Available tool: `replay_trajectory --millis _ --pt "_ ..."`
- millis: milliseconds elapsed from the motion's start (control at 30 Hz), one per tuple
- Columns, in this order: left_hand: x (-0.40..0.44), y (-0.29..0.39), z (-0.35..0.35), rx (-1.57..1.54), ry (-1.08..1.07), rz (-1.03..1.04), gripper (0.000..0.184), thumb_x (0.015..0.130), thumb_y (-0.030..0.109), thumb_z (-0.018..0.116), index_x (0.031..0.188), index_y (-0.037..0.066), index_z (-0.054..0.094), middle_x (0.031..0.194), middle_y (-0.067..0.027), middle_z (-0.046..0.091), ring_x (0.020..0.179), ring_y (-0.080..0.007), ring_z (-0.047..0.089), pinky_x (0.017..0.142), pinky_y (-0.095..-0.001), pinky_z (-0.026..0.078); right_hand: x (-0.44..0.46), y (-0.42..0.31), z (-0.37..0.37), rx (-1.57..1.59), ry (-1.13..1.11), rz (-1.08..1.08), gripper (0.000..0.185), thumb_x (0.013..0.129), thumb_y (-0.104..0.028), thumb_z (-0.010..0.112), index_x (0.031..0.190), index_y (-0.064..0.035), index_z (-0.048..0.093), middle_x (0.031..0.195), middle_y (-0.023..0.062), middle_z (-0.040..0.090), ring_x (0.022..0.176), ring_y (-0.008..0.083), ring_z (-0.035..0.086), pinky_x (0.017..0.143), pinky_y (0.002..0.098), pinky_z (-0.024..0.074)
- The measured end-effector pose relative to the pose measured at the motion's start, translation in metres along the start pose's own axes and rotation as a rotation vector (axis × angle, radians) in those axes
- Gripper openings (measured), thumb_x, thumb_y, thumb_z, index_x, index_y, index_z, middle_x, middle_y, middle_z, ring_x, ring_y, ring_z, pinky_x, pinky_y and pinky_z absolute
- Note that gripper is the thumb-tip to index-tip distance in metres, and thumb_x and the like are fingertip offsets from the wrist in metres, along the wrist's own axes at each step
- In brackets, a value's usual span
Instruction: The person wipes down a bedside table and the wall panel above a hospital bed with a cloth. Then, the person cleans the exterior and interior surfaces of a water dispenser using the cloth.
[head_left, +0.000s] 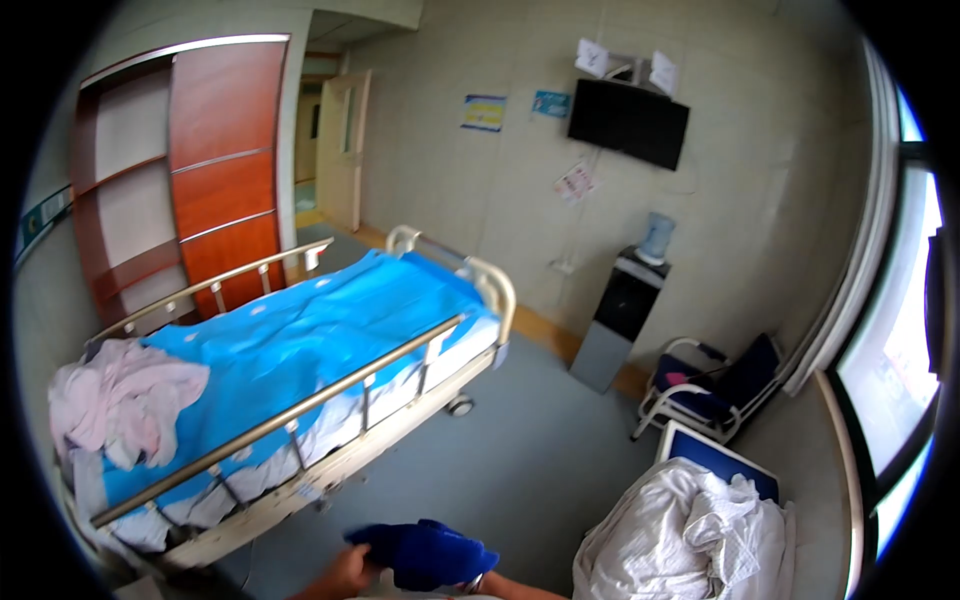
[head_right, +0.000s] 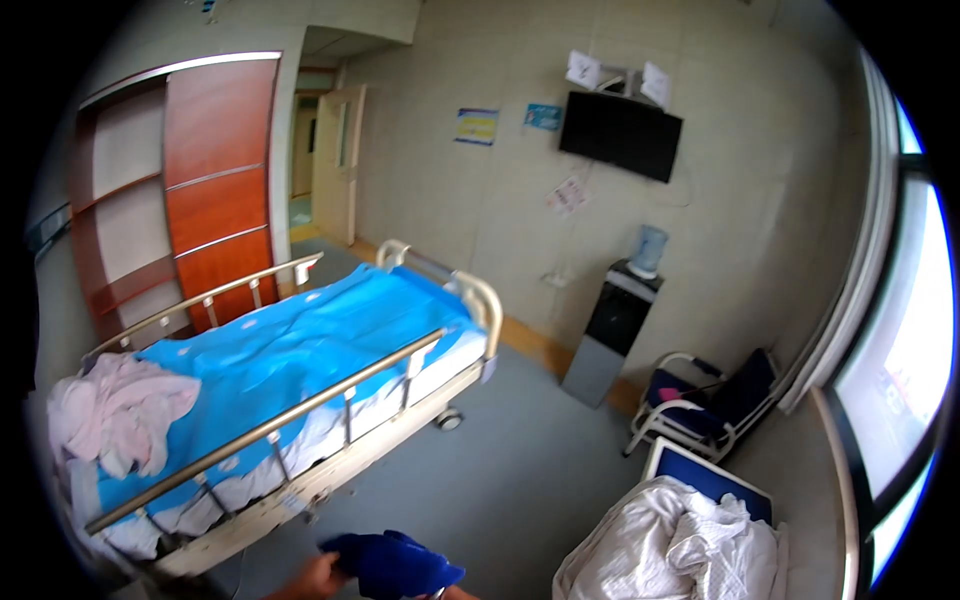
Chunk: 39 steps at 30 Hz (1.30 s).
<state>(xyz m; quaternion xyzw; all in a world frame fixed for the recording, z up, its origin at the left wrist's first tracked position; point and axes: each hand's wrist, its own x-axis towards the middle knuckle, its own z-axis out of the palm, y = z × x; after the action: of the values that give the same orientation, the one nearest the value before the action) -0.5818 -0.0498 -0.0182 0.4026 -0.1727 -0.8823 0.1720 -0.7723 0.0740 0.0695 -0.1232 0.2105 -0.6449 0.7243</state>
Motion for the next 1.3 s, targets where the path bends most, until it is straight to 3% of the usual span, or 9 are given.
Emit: replay_trajectory --millis 100,500,667,733,867,900,1067,1200,1300 --pt "0.048 0.003 0.02 0.566 -0.075 -0.18 0.038 0.089 0.027 0.045 0.115 0.001 0.053 0.116 -0.0153 0.054 0.106 -0.0243 0.053 0.092 -0.0387 0.043 0.011 -0.032 -0.005 0.048 0.005 -0.124 0.04 0.092 -0.02 0.045 0.13 -0.0078 0.04 0.127 0.0087 0.047 0.113 0.0207 0.048 0.097 0.0337 0.0367" --pt "0.154 0.109 0.133 -0.054 -0.69 -0.188 0.047 0.089 0.039 0.043 0.12 0.004 0.049 0.119 -0.0118 0.053 0.111 -0.0217 0.05 0.097 -0.0386 0.039 0.13 -0.154 0.01 0.157 -0.175 -0.297 0.04 0.094 -0.016 0.043 0.133 -0.008 0.037 0.128 0.0071 0.047 0.112 0.0181 0.048 0.097 0.0324 0.0373" --pt "0.159 0.163 0.182 0.041 -0.58 0.061 0.068 0.082 0.057 0.046 0.128 0.007 0.042 0.129 -0.0098 0.046 0.118 -0.0211 0.044 0.104 -0.0389 0.03 0.168 -0.187 0.004 0.038 0.02 -0.025 0.046 0.096 -0.033 0.037 0.131 -0.0031 0.038 0.125 0.0068 0.048 0.111 0.0149 0.047 0.096 0.0285 0.0371" --pt "0.156 0.184 0.217 -0.078 -0.593 0.043 0.038 0.085 0.022 0.039 0.113 0.0 0.051 0.115 -0.0122 0.055 0.108 -0.0263 0.052 0.097 -0.0405 0.037 0.176 -0.183 -0.024 -0.299 0.143 -0.179 0.043 0.096 -0.03 0.039 0.129 -0.0029 0.04 0.124 0.0081 0.048 0.109 0.0142 0.048 0.094 0.028 0.0383" --pt "0.18 0.19 0.238 -0.087 -0.541 0.065 0.046 0.085 0.029 0.034 0.123 0.006 0.046 0.124 -0.0111 0.05 0.116 -0.0273 0.046 0.101 -0.0445 0.032 0.144 -0.205 -0.061 -0.054 0.544 -0.077 0.029 0.092 -0.02 0.045 0.117 -0.0053 0.048 0.116 0.0083 0.052 0.104 0.0175 0.052 0.092 0.0304 0.0417" --pt "0.186 0.195 0.243 -0.113 -0.553 0.061 0.047 0.085 0.029 0.033 0.124 0.006 0.046 0.125 -0.0112 0.05 0.117 -0.0276 0.045 0.101 -0.0444 0.032 0.149 -0.184 -0.132 -0.102 0.195 -0.34 0.024 0.089 -0.017 0.047 0.111 -0.008 0.051 0.109 0.0093 0.056 0.099 0.0216 0.055 0.088 0.0352 0.0458" --pt "0.209 0.221 0.272 -0.117 -0.55 0.106 0.047 0.087 0.027 0.034 0.127 0.003 0.041 0.129 -0.0113 0.047 0.12 -0.0258 0.042 0.102 -0.0409 0.03 0.116 -0.2 -0.183 0.3 0.63 0.019 0.016 0.089 -0.017 0.046 0.092 -0.006 0.056 0.083 0.0132 0.061 0.073 0.0236 0.06 0.064 0.0367 0.0511" --pt "0.247 0.253 0.307 0.109 -0.409 0.474 0.039 0.09 0.026 0.036 0.118 0.002 0.047 0.116 -0.0098 0.053 0.108 -0.0213 0.05 0.095 -0.0358 0.037 0.087 -0.222 -0.24 0.446 1.054 0.041 0.017 0.086 -0.02 0.054 0.085 -0.0042 0.058 0.078 0.0122 0.062 0.066 0.0217 0.06 0.059 0.0323 0.0497" --pt "0.287 0.283 0.322 0.637 0.192 1.01 0.022 0.09 0.021 0.048 0.097 0.001 0.053 0.087 -0.0032 0.056 0.075 -0.0132 0.049 0.07 -0.0277 0.042 0.032 -0.253 -0.313 -0.068 1.126 0.058 0.016 0.085 -0.021 0.053 0.089 -0.0059 0.057 0.074 0.0113 0.061 0.063 0.0223 0.059 0.054 0.0342 0.0488"
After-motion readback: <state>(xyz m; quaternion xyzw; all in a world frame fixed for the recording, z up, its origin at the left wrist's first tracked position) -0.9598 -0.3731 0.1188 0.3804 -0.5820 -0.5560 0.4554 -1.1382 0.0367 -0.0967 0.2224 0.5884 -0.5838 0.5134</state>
